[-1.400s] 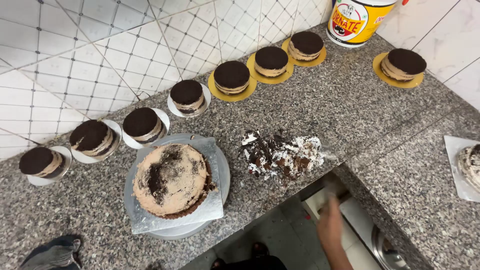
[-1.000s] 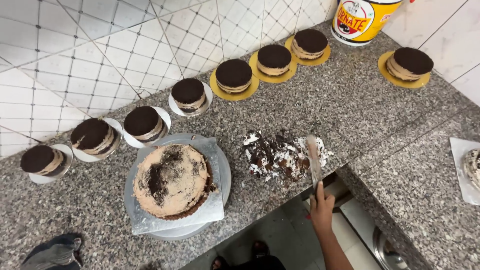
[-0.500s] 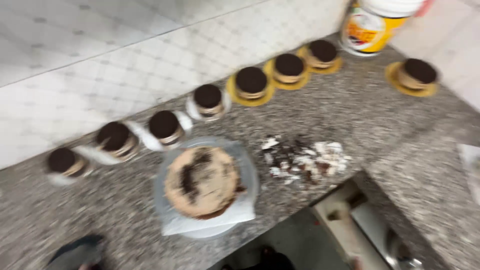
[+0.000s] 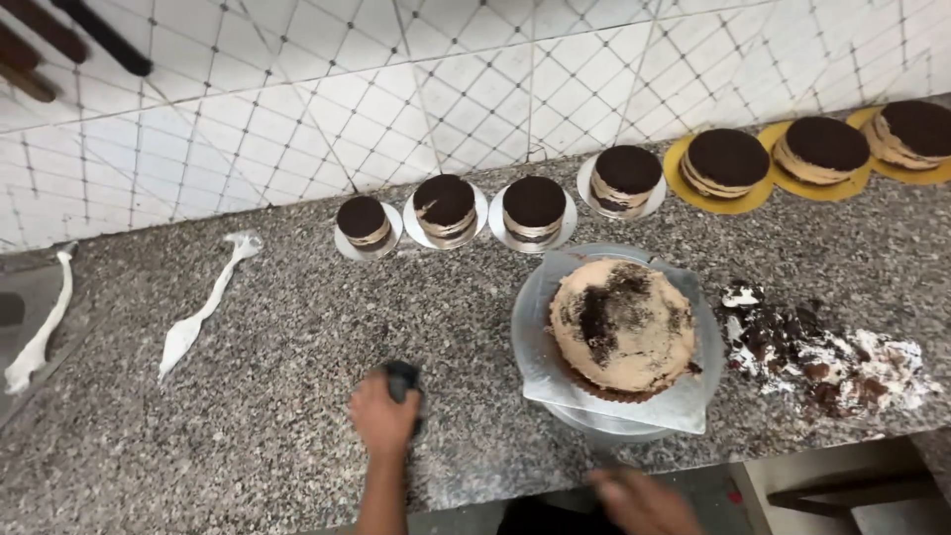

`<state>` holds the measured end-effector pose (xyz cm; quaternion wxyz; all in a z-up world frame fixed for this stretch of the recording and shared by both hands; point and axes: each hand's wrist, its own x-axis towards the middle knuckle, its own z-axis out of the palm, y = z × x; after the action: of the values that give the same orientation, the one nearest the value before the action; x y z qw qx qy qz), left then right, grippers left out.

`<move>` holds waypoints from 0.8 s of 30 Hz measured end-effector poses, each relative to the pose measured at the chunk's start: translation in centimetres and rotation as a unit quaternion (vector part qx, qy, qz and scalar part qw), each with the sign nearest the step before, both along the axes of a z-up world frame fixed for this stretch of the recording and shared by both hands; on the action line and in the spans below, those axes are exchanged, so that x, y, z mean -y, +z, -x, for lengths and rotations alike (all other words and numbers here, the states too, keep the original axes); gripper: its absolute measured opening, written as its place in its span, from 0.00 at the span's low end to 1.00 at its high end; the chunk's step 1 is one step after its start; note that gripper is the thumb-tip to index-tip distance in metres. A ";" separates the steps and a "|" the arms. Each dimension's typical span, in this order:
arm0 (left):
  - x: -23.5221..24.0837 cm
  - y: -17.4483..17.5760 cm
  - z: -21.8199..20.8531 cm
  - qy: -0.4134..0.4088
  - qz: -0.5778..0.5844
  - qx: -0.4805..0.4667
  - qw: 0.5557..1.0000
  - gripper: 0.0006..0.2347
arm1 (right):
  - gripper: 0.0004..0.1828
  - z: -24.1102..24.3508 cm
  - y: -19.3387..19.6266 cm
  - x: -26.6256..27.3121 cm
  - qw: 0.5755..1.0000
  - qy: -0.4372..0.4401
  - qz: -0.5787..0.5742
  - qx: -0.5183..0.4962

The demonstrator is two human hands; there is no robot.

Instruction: The person frosts the top and sides of a layered cake with a spatula, rotating the cake board on a turntable while spreading frosting over the surface. Finished mini cakes line the counter nearby and frosting scraps sit on the worktop.

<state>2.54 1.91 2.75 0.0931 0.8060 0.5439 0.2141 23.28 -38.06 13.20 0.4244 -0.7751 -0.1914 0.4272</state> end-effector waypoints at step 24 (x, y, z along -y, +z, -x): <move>-3.5 -7.3 3.4 0.190 0.491 0.644 0.555 0.05 | 0.20 8.7 -3.5 -14.6 0.864 0.464 0.133 0.140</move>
<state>-0.85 5.40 -4.50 0.7570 0.1608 0.5004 0.3881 14.53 -23.47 9.67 0.0384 -0.6974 -0.5276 0.4835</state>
